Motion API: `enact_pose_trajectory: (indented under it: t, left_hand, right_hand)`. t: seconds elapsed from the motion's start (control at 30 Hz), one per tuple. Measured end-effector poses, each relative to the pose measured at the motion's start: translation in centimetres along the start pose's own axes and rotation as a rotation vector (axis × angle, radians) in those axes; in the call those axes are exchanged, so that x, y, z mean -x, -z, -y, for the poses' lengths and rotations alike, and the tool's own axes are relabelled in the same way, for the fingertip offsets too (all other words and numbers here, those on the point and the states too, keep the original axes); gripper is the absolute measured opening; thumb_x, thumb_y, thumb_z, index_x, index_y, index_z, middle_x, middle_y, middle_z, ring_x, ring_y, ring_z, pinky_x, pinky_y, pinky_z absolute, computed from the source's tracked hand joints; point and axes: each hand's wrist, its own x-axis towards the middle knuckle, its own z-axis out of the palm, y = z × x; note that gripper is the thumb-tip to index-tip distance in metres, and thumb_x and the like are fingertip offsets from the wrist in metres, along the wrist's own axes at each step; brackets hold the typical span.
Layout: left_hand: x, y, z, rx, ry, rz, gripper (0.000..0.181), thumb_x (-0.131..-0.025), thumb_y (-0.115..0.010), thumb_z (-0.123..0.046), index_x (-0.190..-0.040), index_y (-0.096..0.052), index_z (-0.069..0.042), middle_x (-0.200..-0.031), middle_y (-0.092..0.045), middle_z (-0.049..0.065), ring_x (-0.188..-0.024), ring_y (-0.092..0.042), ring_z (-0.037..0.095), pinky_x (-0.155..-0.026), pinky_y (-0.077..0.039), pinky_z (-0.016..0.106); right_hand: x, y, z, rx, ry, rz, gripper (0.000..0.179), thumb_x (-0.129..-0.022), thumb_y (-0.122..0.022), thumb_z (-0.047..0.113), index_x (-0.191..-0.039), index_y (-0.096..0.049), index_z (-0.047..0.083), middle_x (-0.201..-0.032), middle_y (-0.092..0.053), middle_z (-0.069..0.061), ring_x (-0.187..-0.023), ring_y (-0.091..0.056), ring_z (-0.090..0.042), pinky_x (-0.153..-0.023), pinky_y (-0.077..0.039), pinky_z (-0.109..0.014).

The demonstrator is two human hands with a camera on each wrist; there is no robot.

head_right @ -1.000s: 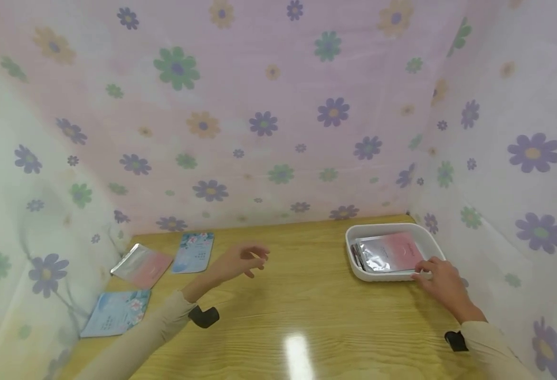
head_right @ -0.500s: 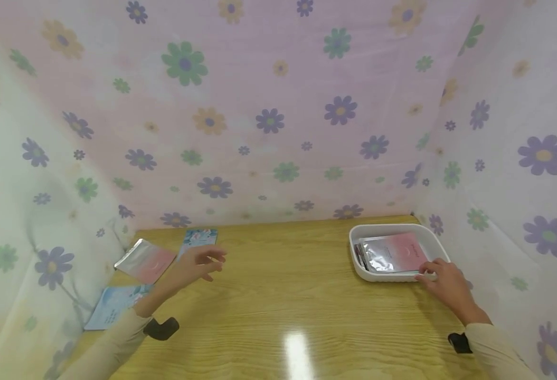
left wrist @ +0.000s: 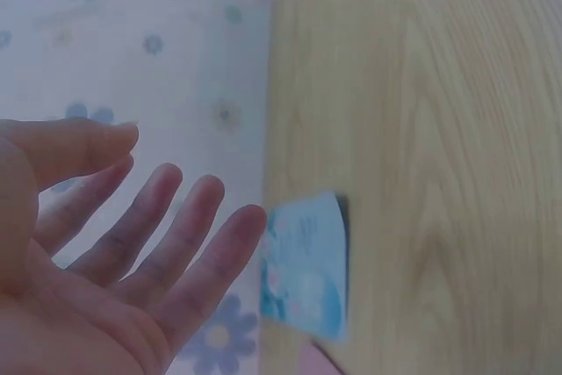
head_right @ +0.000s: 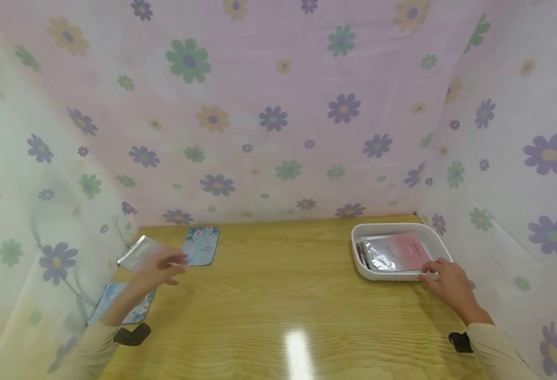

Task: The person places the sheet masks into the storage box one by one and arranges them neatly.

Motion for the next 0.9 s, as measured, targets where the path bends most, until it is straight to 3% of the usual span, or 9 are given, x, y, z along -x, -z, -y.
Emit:
enact_pose_trajectory:
  t: [0.37,0.6,0.9]
  left_hand:
    - [2.1,3.5,3.3,-0.023,0.084,-0.128,0.051,-0.093,-0.062,-0.027,-0.134,-0.049,0.001,-0.124,-0.053,0.026,-0.107,-0.056,0.037,-0.076,-0.054,0.045]
    - [3.6,5.5,5.2,-0.027,0.112,-0.184,0.045,-0.096,-0.057,-0.017,-0.134,-0.046,0.004,-0.126,-0.050,0.031,-0.107,-0.056,0.039,-0.076,-0.055,0.044]
    - [5.4,8.3,9.1,0.027,0.267,-0.294,0.050,-0.096,-0.056,-0.014,-0.136,-0.039,0.011,-0.123,-0.053,0.029,-0.096,-0.062,0.016,-0.080,-0.054,0.042]
  right_hand:
    - [-0.1,0.4,0.4,-0.002,0.003,-0.013,0.014,-0.075,-0.079,0.018,-0.080,-0.068,0.010,-0.083,-0.061,-0.013,-0.069,-0.054,-0.031,-0.055,-0.042,-0.041]
    - [0.1,0.2,0.3,-0.017,-0.011,0.008,0.014,-0.076,-0.079,0.018,-0.080,-0.068,0.009,-0.083,-0.061,-0.013,-0.071,-0.055,-0.032,-0.056,-0.042,-0.042]
    - [0.1,0.1,0.3,-0.024,-0.004,0.001,0.015,-0.076,-0.079,0.019,-0.080,-0.068,0.008,-0.084,-0.062,-0.014,-0.073,-0.056,-0.034,-0.057,-0.043,-0.042]
